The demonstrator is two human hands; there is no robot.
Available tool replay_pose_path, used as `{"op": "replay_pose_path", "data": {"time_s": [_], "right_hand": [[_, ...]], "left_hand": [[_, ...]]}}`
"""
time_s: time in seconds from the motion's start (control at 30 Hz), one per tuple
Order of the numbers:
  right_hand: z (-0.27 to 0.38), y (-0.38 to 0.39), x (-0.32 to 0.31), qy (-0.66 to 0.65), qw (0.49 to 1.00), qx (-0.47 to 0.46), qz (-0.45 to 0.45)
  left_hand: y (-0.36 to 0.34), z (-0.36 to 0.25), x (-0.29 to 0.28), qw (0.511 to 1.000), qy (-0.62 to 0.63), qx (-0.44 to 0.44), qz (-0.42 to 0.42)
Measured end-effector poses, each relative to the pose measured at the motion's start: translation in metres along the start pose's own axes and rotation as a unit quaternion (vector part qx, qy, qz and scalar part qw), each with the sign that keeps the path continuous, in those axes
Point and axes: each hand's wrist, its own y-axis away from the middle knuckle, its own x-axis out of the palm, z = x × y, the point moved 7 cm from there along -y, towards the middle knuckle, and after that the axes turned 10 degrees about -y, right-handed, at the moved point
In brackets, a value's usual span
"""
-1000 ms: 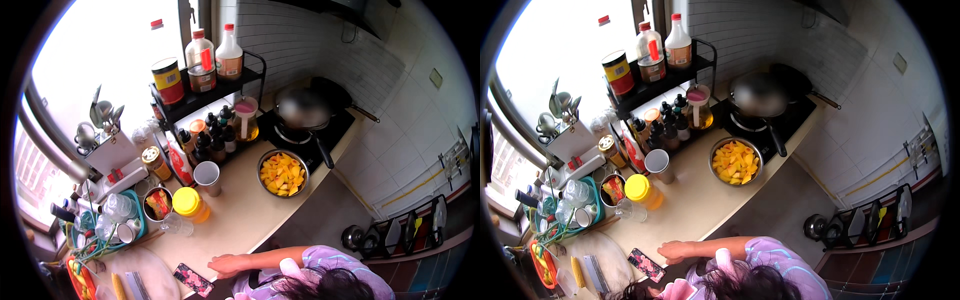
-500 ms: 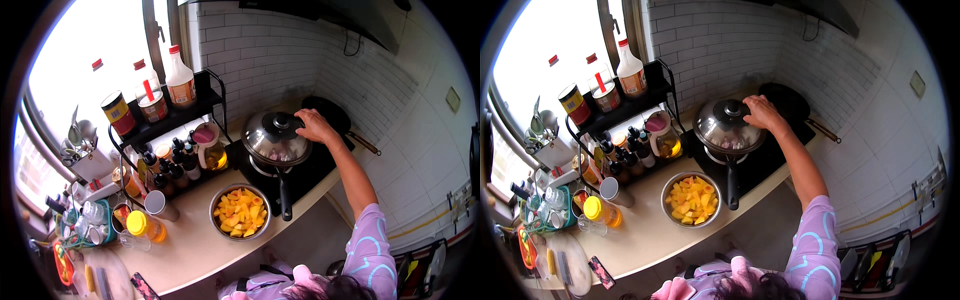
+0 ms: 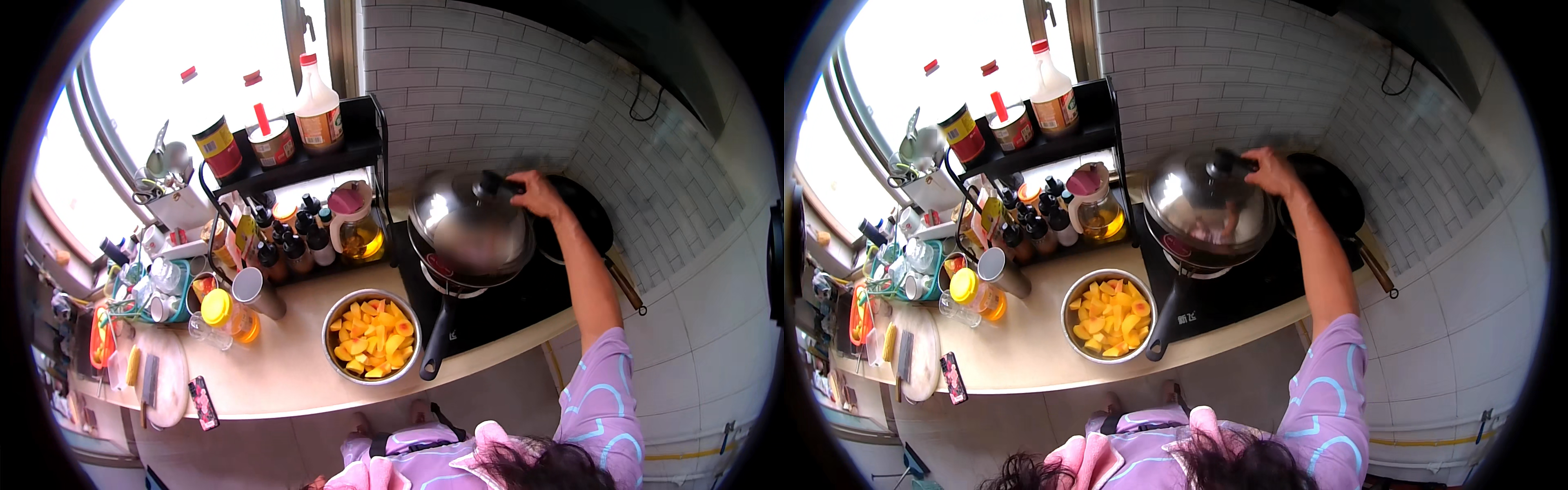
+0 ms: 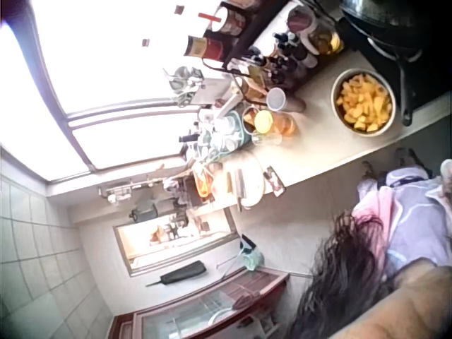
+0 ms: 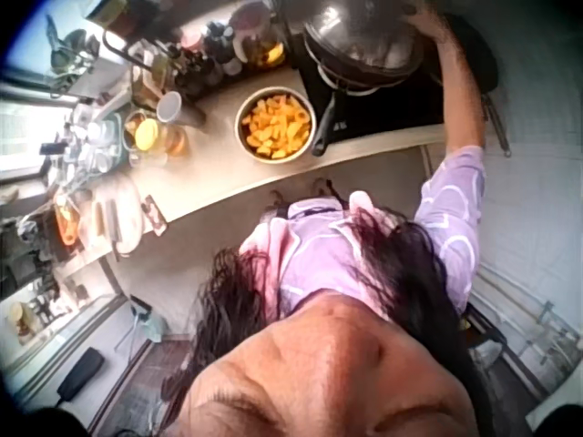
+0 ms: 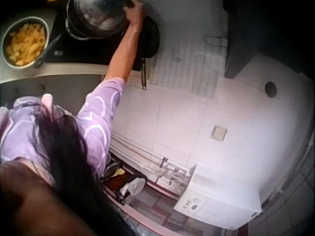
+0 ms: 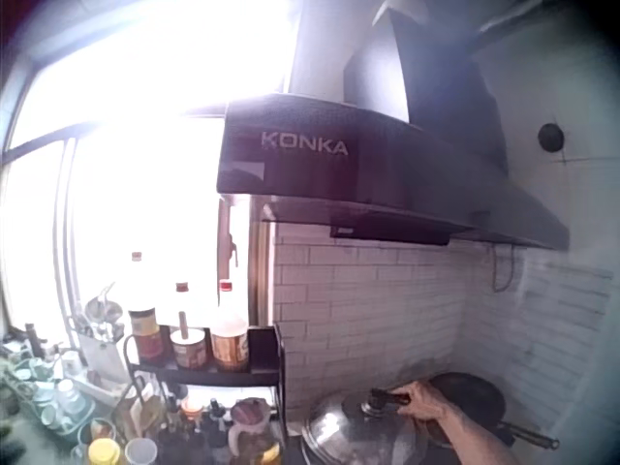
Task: The person washes a cob of corn, cuts off one end using a large knife on a cutting board, and سپس uses their hands to remove the kernels from the cob into a small plastic container.
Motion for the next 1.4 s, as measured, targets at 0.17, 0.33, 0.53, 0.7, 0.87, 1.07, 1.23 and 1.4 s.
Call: {"op": "replay_pose_path", "data": {"time_s": [0.17, 0.33, 0.53, 0.7, 0.87, 1.07, 1.23, 1.4], "right_hand": [[0.026, -0.018, -0.081, -0.063, 0.996, 0.030, -0.060], [0.046, -0.007, -0.080, 0.075, 0.994, 0.026, -0.071], [0.029, 0.016, 0.001, 0.114, 0.989, 0.084, -0.029], [0.035, 0.026, 0.034, 0.111, 0.989, 0.095, -0.023], [0.021, 0.031, 0.040, 0.117, 0.988, 0.092, -0.031], [0.023, 0.033, 0.032, 0.117, 0.992, 0.010, -0.035], [0.051, 0.083, -0.026, 0.045, 0.935, -0.130, -0.328], [-0.081, 0.176, 0.024, 0.141, 0.957, 0.140, -0.210]], "left_hand": [[0.003, 0.005, -0.002, 1.000, -0.002, -0.013, -0.007], [-0.008, 0.003, 0.001, 1.000, 0.002, -0.002, -0.011], [-0.013, -0.011, 0.003, 0.999, 0.041, 0.023, -0.019], [0.000, -0.011, -0.003, 0.997, 0.069, 0.022, -0.036], [0.034, -0.005, -0.010, 0.997, 0.076, 0.021, 0.002], [-0.009, 0.078, 0.032, 0.972, -0.217, 0.088, -0.014], [0.010, 0.078, 0.044, 0.887, -0.412, 0.185, 0.096], [0.034, 0.059, 0.058, 0.834, -0.489, 0.223, 0.122]]}}
